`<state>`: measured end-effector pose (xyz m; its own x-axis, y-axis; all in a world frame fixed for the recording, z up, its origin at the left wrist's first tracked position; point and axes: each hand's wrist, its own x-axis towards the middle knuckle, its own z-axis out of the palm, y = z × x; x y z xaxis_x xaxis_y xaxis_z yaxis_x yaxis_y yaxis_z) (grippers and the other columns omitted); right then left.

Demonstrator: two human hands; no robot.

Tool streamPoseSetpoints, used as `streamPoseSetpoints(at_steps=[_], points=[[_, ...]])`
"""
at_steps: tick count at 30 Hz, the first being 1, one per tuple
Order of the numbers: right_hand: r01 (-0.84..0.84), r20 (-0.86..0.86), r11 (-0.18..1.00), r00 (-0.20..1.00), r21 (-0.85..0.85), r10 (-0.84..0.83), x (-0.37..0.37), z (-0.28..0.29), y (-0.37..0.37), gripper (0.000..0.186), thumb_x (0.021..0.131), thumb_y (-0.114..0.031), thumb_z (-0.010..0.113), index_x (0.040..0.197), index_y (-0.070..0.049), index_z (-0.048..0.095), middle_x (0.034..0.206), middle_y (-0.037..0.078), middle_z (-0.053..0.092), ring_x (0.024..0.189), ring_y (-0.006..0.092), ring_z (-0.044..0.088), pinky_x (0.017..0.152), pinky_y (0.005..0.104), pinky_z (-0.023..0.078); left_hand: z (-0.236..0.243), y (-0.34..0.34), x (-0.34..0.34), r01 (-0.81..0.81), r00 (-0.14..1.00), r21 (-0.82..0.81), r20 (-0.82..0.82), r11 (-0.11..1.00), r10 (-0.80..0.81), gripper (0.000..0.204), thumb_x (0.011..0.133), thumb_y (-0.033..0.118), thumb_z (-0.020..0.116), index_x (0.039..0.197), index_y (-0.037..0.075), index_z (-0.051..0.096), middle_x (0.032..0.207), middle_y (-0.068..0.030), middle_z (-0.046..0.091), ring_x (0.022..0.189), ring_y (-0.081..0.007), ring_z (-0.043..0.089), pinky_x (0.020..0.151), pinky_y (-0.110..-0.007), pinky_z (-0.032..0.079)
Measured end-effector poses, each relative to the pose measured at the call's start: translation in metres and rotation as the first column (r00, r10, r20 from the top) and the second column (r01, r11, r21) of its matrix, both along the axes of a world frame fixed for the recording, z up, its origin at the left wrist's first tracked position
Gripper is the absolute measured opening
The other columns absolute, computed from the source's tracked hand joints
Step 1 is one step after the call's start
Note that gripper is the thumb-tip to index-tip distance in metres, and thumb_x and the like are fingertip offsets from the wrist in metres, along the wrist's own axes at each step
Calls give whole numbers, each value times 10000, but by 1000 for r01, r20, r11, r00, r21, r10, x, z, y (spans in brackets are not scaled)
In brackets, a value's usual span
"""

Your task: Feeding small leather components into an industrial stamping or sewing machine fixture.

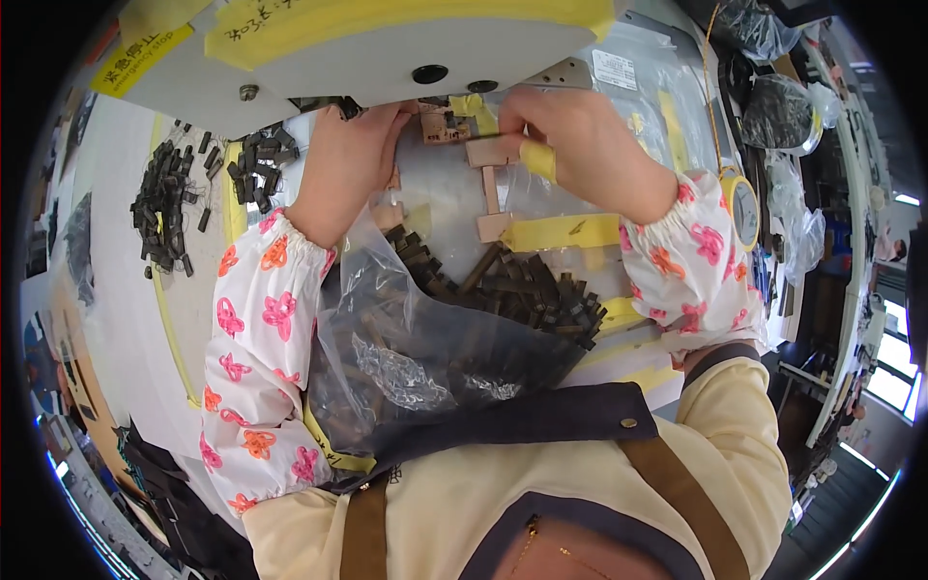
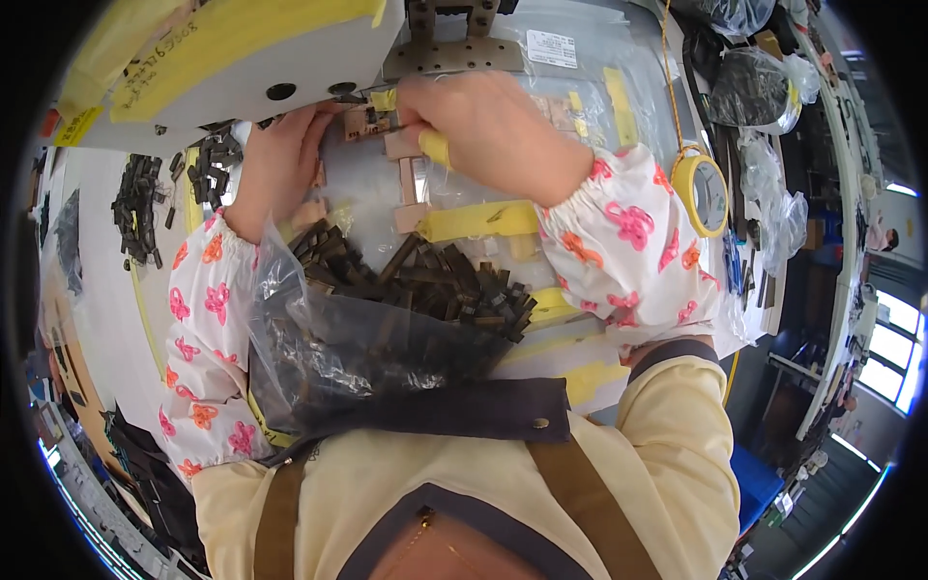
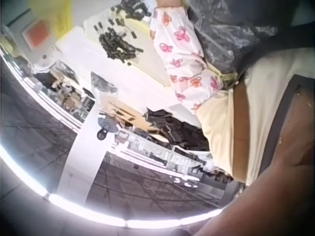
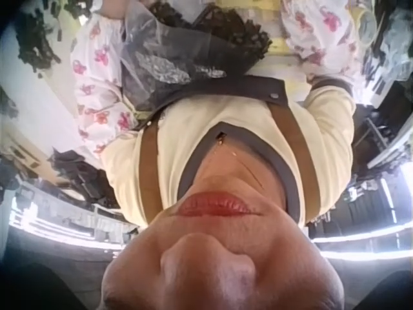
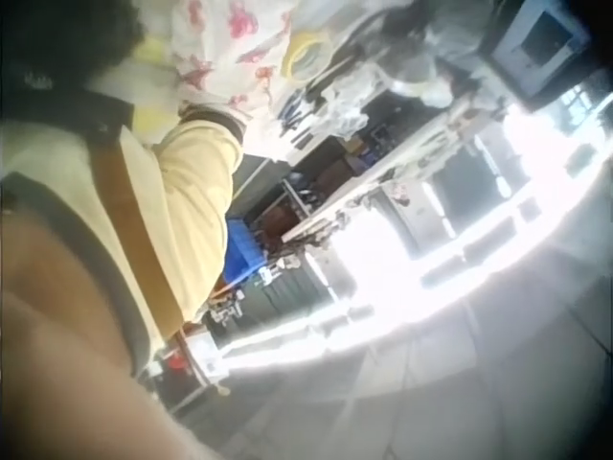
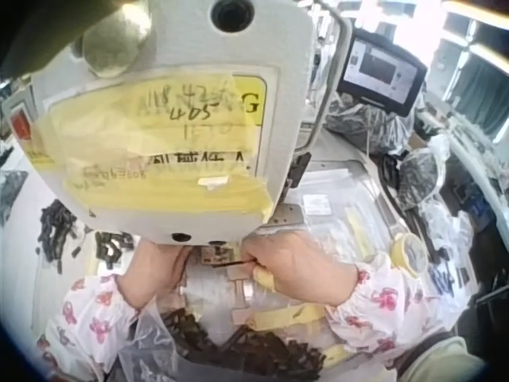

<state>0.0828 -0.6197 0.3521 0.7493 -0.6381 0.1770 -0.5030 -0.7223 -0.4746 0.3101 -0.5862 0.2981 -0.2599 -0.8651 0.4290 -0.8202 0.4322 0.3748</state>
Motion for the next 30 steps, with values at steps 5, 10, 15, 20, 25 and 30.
streamPoseSetpoints(at_steps=[5, 10, 15, 20, 25, 30], points=[[-21, 127, 995, 991, -97, 34, 4, -31, -15, 103, 713, -33, 573, 805, -48, 528, 773, 103, 592, 722, 340, 574, 593, 411, 447, 2, 4, 1, 3, 1000, -21, -12, 1000, -3, 125, 846, 34, 526, 943, 19, 604, 865, -169, 617, 831, -355, 577, 711, -384, 449], [-96, 195, 986, 973, -134, 121, 0, -37, -20, 120, 705, 5, 564, 815, -31, 596, 848, 121, 602, 751, 347, 582, 640, 408, 468, 0, 7, 4, -44, 999, 10, 1, 999, 44, 138, 860, 59, 531, 969, 27, 609, 840, -175, 619, 768, -342, 597, 661, -367, 461], [-90, 192, 989, 975, -121, 112, -1, -40, -24, 215, 686, 16, 573, 876, -30, 663, 883, 125, 600, 813, 332, 594, 704, 387, 486, 7, 11, 1, -60, 998, 144, -3, 988, 61, 144, 860, 84, 550, 978, 43, 621, 804, -149, 627, 679, -293, 608, 611, -332, 467], [-73, 213, 977, 970, -202, 116, 3, -43, -23, 218, 674, 11, 579, 871, -29, 664, 884, 118, 602, 807, 321, 593, 709, 382, 488, 6, 10, 1, 116, 992, -7, -49, 993, -116, 214, 811, 56, 569, 1003, 120, 637, 712, -100, 604, 603, -271, 574, 558, -338, 454], [-46, 243, 971, 964, -233, 104, 10, -42, -19, 215, 663, -1, 584, 859, -33, 665, 862, 113, 601, 812, 318, 586, 702, 384, 487, 11, 7, -8, 162, 972, -26, 179, 986, -155, 307, 747, 39, 570, 999, 194, 650, 624, -60, 547, 568, -264, 537, 534, -364, 449], [52, 264, 983, 965, -175, -4, 21, -47, -13, 228, 666, -7, 578, 886, -30, 634, 843, 129, 604, 793, 340, 580, 668, 413, 477, 10, 8, -9, 98, 965, 8, 245, 995, -97, 342, 735, 19, 549, 1013, 190, 651, 624, -60, 551, 573, -265, 542, 564, -358, 449]])
